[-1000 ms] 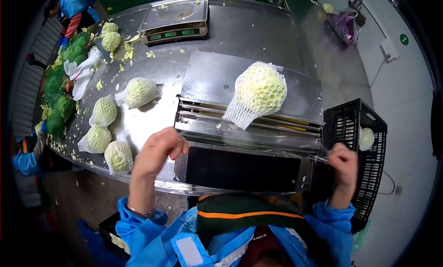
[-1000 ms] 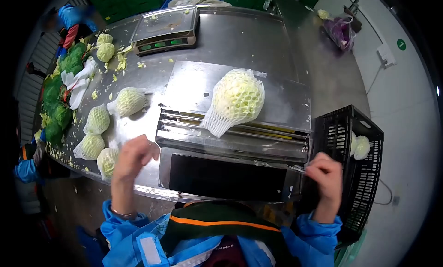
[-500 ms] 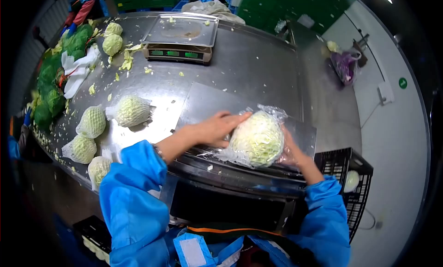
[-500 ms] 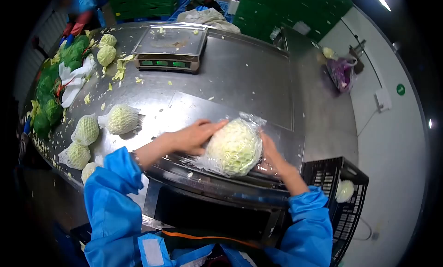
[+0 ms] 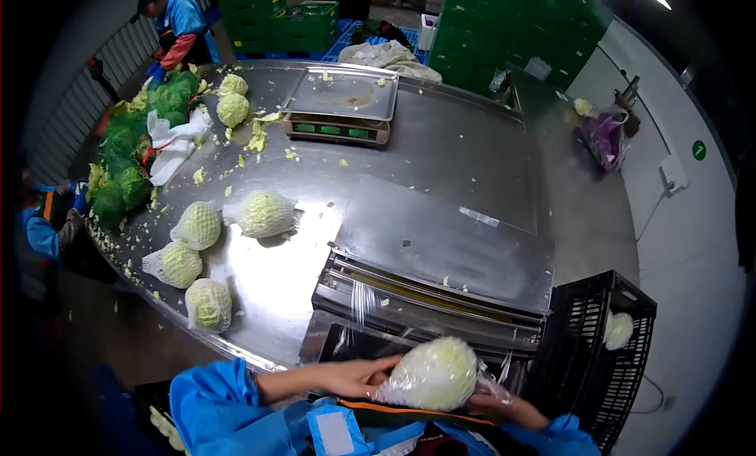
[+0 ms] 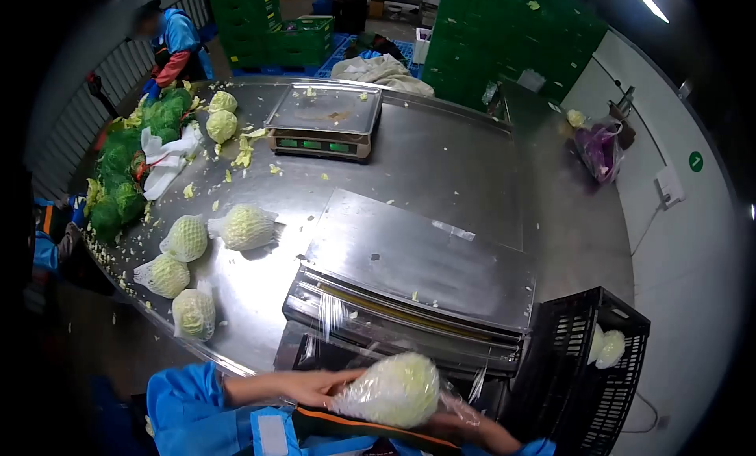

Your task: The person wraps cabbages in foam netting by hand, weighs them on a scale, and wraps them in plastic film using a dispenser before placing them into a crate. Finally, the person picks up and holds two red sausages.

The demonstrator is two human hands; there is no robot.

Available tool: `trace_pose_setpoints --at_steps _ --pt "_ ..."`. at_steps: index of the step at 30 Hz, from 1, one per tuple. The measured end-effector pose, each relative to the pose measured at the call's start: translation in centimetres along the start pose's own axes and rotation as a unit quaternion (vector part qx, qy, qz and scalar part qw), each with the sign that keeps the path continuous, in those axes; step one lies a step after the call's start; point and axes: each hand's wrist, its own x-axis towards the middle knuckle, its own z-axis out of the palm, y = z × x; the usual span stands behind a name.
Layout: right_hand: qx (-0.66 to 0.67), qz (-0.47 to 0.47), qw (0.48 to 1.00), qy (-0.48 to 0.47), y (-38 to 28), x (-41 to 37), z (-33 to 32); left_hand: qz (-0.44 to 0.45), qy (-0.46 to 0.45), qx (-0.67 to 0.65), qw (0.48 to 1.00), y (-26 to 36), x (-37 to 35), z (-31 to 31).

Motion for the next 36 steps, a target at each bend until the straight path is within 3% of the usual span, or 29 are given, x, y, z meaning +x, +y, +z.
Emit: trace_pose_setpoints --at_steps 1,3,5,6,8,10,12,14,16,17,18,19,20,21,22,23,24,27,31,33,34,36 --pt "0.027 0.015 1.0 0.006 2.0 -1.3 0.5 -0.099 0.021 -0.174 0.979 -3.7 -1.1 0.3" --pt "0.066 0.041 0.997 0.024 5.1 -3.2 1.1 -0.154 0.063 -0.288 0.943 -6.3 -2.7 0.7" --pt "0.079 0.053 0.994 0.043 7.7 -4.9 1.1 -0.089 0.104 -0.172 0.976 -4.9 -5.5 3.7" --pt "0.075 0.051 0.994 0.061 8.8 -5.5 1.1 -0.175 0.123 -0.02 0.977 -0.7 -6.2 3.9" --pt "0.07 0.031 0.988 0.133 10.2 -6.1 1.6 -0.014 0.229 -0.099 0.968 -3.4 -6.2 4.1" --pt "0.159 -0.021 0.945 0.284 4.4 -3.1 5.8 0.108 0.359 0.094 0.922 -2.2 -5.3 3.9" --pt "0.241 -0.05 0.887 0.392 1.9 -0.4 8.0 0.099 0.424 -0.093 0.895 -1.5 -3.2 3.7" --pt "0.504 -0.063 0.807 0.301 2.0 -0.5 7.8 0.105 0.485 -0.195 0.846 -3.0 -1.8 3.1" --pt "0.587 -0.055 0.793 0.154 4.0 -4.0 5.9 0.106 0.485 -0.346 0.796 -3.3 -3.6 3.7" --pt "0.623 0.011 0.762 0.177 2.6 -5.3 6.6 0.098 0.487 -0.382 0.779 -5.2 -5.2 3.9" --pt "0.555 -0.019 0.818 0.154 6.9 -6.4 6.1 0.095 0.488 -0.416 0.761 -7.3 -6.1 4.1" --pt "0.614 -0.058 0.779 0.109 13.7 -6.0 4.9 0.063 0.508 -0.496 0.702 -10.1 -6.1 4.4" --pt "0.532 -0.065 0.825 0.182 14.6 -5.1 6.9 0.029 0.519 -0.571 0.635 -13.1 -6.0 5.2" --pt "0.449 -0.045 0.852 0.265 13.6 -3.6 9.7 -0.07 0.5 -0.613 0.608 -14.6 -5.6 6.4" --pt "0.402 -0.031 0.863 0.303 12.7 -2.0 11.7 -0.119 0.423 -0.477 0.761 -18.3 -5.5 7.2" --pt "0.376 -0.022 0.868 0.323 11.7 -0.5 12.9 -0.227 0.355 -0.391 0.818 -20.0 -3.6 7.5" --pt "0.36 -0.02 0.873 0.329 10.6 0.8 13.4 -0.044 0.232 -0.177 0.956 -31.1 0.2 6.7" --pt "0.338 -0.023 0.883 0.324 8.1 2.1 12.7 -0.013 0.191 -0.129 0.973 -21.9 2.7 8.8" --pt "0.323 -0.063 0.884 0.332 5.6 3.0 11.4 0.222 0.203 -0.169 0.939 -14.3 4.0 9.5" --pt "0.338 -0.089 0.877 0.33 3.4 4.2 10.9 0.312 0.244 -0.079 0.915 -9.9 5.6 9.0" --pt "0.342 -0.095 0.872 0.336 2.5 4.7 10.6 0.308 0.281 0.022 0.909 -7.7 6.1 8.7" --pt "0.344 -0.09 0.872 0.336 1.8 5.1 9.6 0.253 0.108 -0.176 0.945 -6.0 7.1 9.0"
